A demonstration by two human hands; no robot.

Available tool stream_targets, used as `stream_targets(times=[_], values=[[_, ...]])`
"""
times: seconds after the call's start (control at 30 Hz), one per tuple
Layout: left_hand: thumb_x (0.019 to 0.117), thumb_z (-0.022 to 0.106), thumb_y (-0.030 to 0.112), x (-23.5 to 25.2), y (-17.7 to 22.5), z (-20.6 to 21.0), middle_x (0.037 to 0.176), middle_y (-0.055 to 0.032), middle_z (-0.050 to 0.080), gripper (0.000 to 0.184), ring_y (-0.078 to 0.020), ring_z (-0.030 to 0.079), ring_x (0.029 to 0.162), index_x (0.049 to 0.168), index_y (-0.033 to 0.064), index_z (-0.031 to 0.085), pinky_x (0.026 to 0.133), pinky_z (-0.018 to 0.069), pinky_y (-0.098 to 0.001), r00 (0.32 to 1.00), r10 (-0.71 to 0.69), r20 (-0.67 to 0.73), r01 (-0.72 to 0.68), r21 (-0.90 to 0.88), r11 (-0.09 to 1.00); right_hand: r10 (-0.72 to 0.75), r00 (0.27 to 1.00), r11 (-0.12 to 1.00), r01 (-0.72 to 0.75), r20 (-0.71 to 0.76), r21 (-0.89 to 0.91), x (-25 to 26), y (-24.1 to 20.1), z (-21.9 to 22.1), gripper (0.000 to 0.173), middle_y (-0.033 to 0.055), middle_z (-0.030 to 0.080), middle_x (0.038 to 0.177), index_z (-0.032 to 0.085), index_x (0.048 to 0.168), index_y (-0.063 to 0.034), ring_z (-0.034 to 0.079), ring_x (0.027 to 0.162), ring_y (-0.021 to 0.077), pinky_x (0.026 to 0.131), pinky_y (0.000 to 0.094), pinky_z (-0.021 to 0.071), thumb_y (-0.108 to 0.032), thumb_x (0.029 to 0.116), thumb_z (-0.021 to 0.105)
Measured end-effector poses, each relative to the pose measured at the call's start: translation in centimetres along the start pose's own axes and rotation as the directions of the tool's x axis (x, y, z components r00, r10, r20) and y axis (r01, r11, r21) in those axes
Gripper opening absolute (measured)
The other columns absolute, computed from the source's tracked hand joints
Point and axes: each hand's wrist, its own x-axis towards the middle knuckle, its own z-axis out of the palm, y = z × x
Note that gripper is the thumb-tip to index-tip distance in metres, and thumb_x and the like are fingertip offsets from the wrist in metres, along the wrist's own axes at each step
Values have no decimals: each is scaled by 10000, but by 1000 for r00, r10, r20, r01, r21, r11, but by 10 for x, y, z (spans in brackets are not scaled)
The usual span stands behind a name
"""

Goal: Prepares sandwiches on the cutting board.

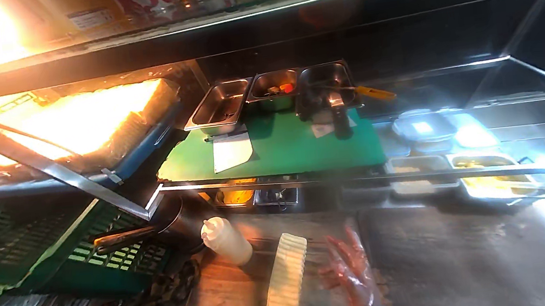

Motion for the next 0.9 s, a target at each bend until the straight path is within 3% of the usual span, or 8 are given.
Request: stream_targets(times=[0.07, 0.2, 0.3, 0.4, 0.5, 0.63, 0.77, 0.9], values=[[932, 651, 557, 16, -29, 3, 1393, -138, 637, 597, -292, 614, 1277, 1353, 134, 672, 1065, 510, -470, 942, -245, -230, 290, 183, 940, 142, 983, 988, -149, -116, -50, 4, 21, -7, 649, 160, 704, 1204, 274, 1613, -113, 727, 735, 284, 557, 411, 617, -239, 1029, 528], [715, 848, 519, 52, -57, 30, 1709, -214, 50, 1194, -387, 252, 1539, 1658, 195, 191, 1183, 381, -492, 802, -590, -97, 597, 164, 785, 412, 906, 895, -423, -98, -141, -1, 76, 6, 563, 136, 600, 1438, 413, 1573, -138, 631, 1246, 273, 959, 495, 563, -402, 1078, 469], [796, 808, 195, 42, -68, 19, 1658, -163, 308, 979, -282, 384, 1492, 1620, 92, 289, 1195, 388, -435, 791, -596, -139, 521, -358, 775, 338, 938, 930, -345, -78, -125, -3, 96, 22, 612, 120, 385, 1635, 340, 1606, -104, 434, 1468, 222, 1164, 464, 442, -384, 1078, 470], [954, 524, 110, 13, -106, 8, 1282, -133, 655, 422, -209, 652, 1135, 1366, 20, 555, 948, 565, -413, 665, -747, -1, 235, -949, 211, 358, 927, 916, -372, -111, -153, 1, 101, 25, 607, 74, 377, 1646, 354, 1611, -167, 428, 1471, 222, 1129, 517, 464, -425, 1073, 468], [977, 517, 169, 5, -133, -5, 1075, -174, 702, 286, -280, 711, 961, 1221, 30, 568, 825, 609, -485, 635, -732, 249, 97, -965, -244, 284, 936, 898, -336, -210, -285, 3, 88, 23, 598, 138, 574, 1475, 388, 1591, -136, 614, 1282, 254, 1007, 495, 551, -348, 1055, 545], [863, 646, 103, 0, -135, -6, 1050, -109, 730, 389, -206, 720, 947, 1241, 28, 596, 835, 615, -415, 700, -685, 202, 131, -979, -154, -67, 995, 820, 99, 78, -563, 15, 61, 60, 676, 192, 630, 1375, 417, 1514, 67, 641, 1239, 202, 1062, 359, 532, -154, 933, 681], [952, 571, 71, -12, -130, -7, 1144, -73, 678, 492, -121, 680, 993, 1424, 16, 443, 877, 585, -337, 702, -679, 216, 196, -975, -107, 113, 909, 584, 266, 401, -767, 69, 39, 161, 1239, 191, 339, 1643, 221, 1622, -14, 334, 1525, 268, 1269, 428, 282, -627, 732, 826], [967, 597, 78, -12, -122, -15, 1176, -94, 652, 501, -108, 657, 1012, 1431, -18, 436, 880, 571, -315, 668, -706, 233, 258, -963, -74, -73, 871, 583, 432, 485, -688, 105, 83, 205, 1331, 211, 420, 1594, 129, 1626, 31, 407, 1484, 311, 1264, 553, 242, -617, 710, 844]])
